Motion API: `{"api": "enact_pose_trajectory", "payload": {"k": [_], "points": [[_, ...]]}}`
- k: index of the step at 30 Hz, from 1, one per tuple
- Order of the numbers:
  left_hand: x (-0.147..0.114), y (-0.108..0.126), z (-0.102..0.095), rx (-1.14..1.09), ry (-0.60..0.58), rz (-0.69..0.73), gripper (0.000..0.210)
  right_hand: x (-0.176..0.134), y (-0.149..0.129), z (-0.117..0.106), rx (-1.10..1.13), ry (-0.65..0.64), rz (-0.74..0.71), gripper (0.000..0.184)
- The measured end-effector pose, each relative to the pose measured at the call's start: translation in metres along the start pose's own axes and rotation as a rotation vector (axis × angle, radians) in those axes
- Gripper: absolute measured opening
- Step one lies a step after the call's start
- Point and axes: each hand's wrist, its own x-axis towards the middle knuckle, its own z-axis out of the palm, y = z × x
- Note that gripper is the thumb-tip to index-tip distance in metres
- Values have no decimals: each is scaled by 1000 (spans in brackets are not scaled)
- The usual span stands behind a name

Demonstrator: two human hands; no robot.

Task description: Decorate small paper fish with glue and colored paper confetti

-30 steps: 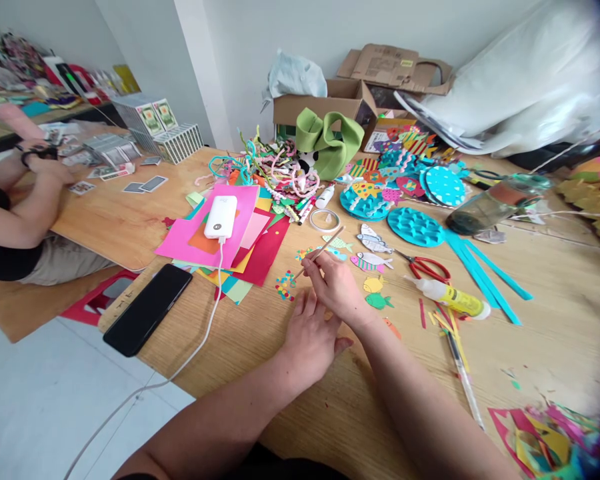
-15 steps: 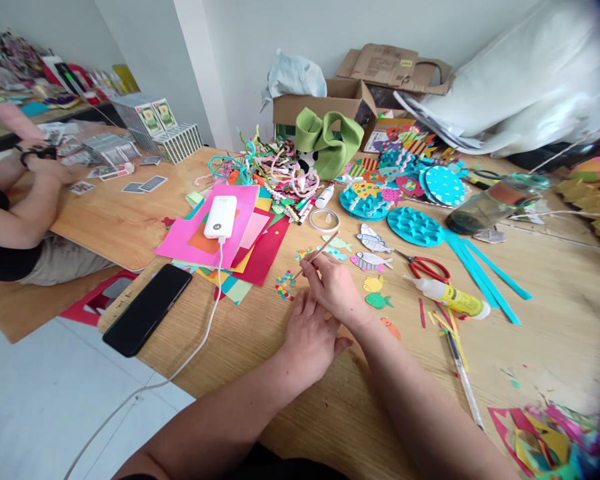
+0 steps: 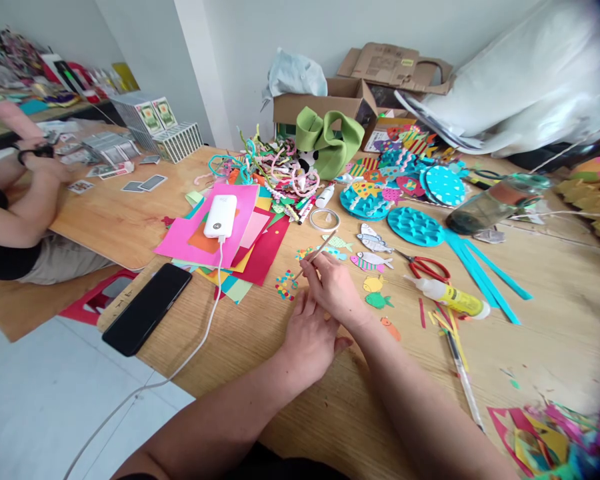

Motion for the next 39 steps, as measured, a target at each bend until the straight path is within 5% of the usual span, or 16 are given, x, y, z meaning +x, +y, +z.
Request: {"api": "enact_pose_trajectory", "payload": {"k": [10,17,24,39], "points": [[1,0,5,3,26,-4,61,-3,1,8,78,92,38,24],[-4,-1,8,50,101,6,55,5,7,-31,115,257,181,24],[-4,-2,5,56,101,32,54,-25,19,-53,-4,325,173,27],[-3,-3,2,62,109,48,50,-38,28,-48,-113,166,42,25]]}}
